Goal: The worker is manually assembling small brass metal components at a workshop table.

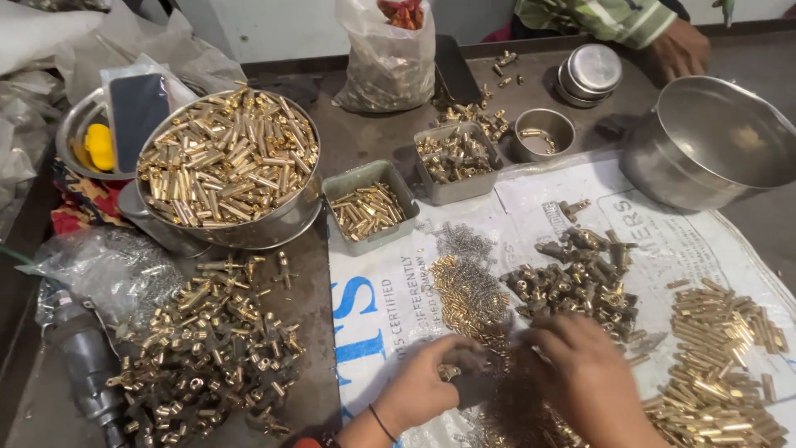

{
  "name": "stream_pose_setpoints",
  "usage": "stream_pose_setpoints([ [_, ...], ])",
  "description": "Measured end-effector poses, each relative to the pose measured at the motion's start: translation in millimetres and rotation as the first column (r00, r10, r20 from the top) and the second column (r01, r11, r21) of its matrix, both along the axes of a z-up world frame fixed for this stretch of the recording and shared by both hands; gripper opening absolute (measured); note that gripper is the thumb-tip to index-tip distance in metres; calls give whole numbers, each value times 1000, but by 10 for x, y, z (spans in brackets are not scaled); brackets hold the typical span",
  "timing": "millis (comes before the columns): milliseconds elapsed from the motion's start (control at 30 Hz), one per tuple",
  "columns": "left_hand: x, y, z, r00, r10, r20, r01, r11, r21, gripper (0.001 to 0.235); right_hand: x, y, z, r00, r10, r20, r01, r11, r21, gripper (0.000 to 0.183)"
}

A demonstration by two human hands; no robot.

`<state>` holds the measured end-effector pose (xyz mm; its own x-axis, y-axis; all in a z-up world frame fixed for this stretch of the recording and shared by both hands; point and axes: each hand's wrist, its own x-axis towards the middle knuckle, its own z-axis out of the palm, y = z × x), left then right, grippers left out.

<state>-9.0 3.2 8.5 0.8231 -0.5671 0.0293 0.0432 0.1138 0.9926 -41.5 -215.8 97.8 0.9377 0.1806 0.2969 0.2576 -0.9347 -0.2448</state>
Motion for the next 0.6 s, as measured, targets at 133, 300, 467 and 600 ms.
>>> stream_pose_setpoints([
  [133, -24, -11, -82, 935, 148, 322, -135, 989, -65, 43, 44, 209, -22, 969, 232, 86, -243, 958, 150, 25],
  [300, -42, 38, -238, 912, 44, -407, -80, 994, -71, 34, 199, -125, -429, 990, 32, -137, -34, 999, -13, 31],
  [467, 6, -28, -311, 949, 49, -312, -52, 999, -1, 28, 199, -60, -513, 993, 60, -102, -78, 981, -175, 36],
  [600, 36, 51, -10, 930, -17, -368, 68, 990, 126, 31, 189, 39, -344, 932, -113, -344, 110, 994, -29, 31],
])
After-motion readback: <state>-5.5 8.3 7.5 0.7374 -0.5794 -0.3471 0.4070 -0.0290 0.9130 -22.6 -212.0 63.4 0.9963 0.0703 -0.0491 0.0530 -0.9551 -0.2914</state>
